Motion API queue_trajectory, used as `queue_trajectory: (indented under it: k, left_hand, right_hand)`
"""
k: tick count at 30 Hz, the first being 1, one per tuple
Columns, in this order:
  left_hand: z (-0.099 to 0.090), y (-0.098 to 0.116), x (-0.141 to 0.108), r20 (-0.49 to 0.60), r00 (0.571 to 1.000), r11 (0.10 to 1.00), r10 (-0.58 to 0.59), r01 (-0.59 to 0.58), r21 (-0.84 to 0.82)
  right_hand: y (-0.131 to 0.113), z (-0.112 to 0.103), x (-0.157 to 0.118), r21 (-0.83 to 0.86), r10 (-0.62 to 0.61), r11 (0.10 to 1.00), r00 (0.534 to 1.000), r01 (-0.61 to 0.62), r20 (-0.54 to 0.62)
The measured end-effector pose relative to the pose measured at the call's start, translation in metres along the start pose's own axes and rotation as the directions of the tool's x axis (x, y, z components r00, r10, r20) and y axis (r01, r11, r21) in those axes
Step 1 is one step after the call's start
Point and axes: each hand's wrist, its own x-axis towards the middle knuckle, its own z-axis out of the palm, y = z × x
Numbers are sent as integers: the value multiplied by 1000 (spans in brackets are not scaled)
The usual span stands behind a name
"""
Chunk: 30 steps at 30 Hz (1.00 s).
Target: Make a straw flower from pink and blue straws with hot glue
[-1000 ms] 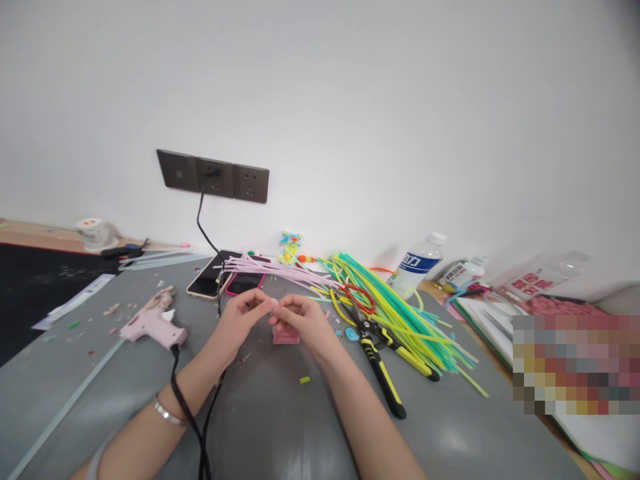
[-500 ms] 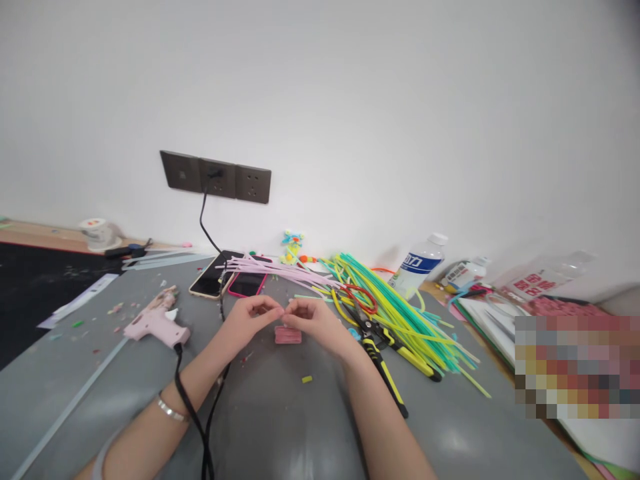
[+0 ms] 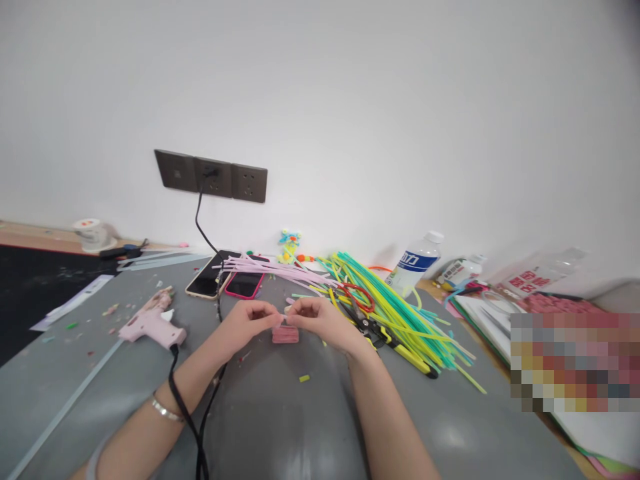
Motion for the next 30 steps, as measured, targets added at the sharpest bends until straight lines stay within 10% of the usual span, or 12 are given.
queue_trajectory:
  k: [15,30]
  left_hand:
    - [4,-1,-1,-202,978,977,-51,7,-214]
    - [15,3,0,-242,960,773,-142,-46,-633]
  right_hand:
    - [1,27,7,295,94,952,995,-81,-28]
    - [7,64,19,607,7,775,957,178,-290]
